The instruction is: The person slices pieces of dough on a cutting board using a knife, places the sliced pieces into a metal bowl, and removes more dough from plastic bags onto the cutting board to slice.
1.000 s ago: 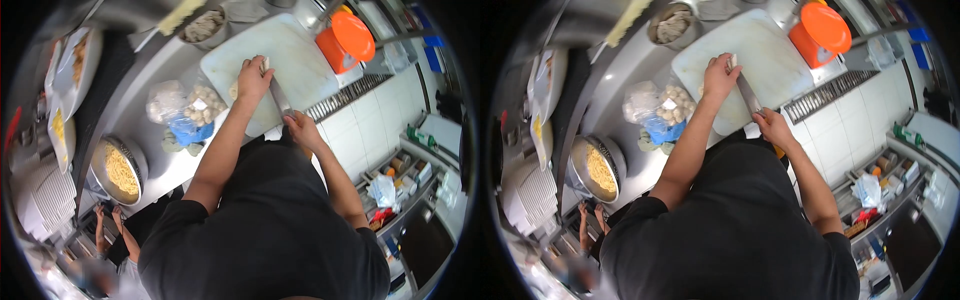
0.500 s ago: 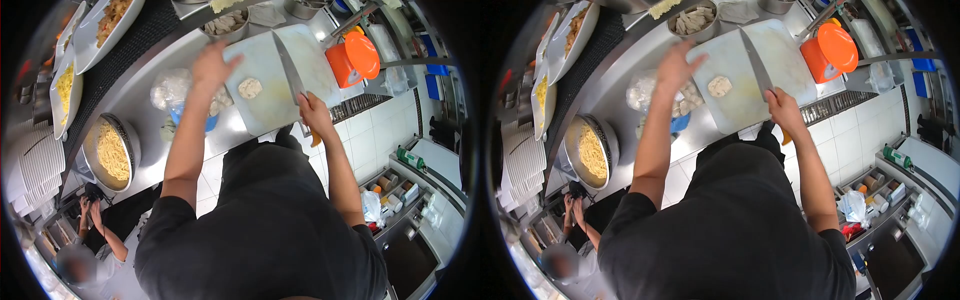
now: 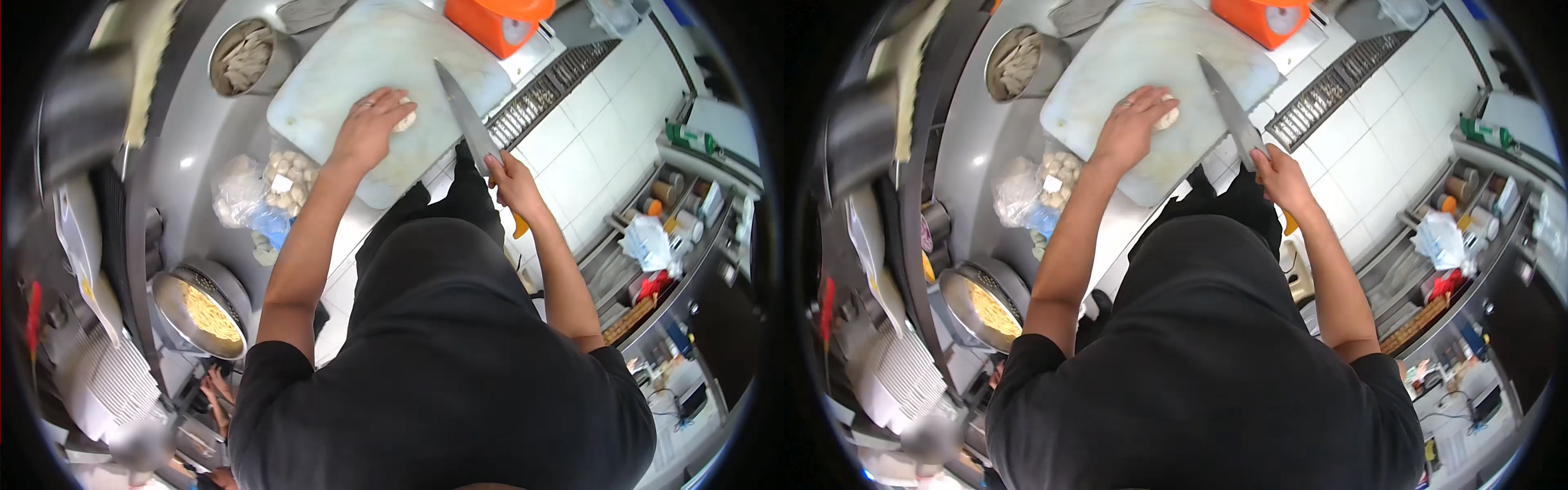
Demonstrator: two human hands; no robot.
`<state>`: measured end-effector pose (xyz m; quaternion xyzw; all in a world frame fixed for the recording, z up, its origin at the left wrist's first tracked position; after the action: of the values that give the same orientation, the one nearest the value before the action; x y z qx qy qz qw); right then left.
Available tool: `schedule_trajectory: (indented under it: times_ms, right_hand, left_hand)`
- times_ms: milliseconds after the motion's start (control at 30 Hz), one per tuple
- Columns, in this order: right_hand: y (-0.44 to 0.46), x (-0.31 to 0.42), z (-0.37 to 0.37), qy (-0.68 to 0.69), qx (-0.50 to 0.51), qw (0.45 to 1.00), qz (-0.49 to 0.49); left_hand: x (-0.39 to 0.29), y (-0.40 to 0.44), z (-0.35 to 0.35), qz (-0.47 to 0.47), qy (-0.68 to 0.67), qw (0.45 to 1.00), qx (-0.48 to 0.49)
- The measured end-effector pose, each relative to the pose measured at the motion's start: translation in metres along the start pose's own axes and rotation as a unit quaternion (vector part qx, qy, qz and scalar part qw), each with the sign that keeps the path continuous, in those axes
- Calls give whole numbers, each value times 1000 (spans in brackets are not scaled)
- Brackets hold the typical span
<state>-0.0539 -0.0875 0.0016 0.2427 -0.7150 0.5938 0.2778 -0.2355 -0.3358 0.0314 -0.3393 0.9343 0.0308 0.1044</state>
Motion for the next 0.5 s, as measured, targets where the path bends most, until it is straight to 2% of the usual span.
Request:
schedule_trajectory:
  times_ms: [100,200,400,500]
  right_hand:
    - [-1,-1,13,43,41,998,18]
    - [-1,-10,25,75,85,993,21]
    - [4,-31,39,93,135,986,27]
    - [5,-34,40,91,152,984,22]
  left_hand:
    - [-1,-1,-23,-92,14,995,-33]
    - [6,-14,-15,-224,-124,967,-9]
    - [1,-6,-12,-211,-72,975,-1]
    - [-5,0,-20,-177,4,984,9]
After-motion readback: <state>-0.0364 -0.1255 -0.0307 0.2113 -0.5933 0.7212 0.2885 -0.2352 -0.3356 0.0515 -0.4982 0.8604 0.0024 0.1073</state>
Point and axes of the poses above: each hand's wrist, its own y-axis towards the middle knuckle, its own z-axis out of the palm, x = y × z, the point moved 5 cm from there along y, towards the middle knuckle, and after that the axes turned 12 degrees about y, right-handed, at the moved point
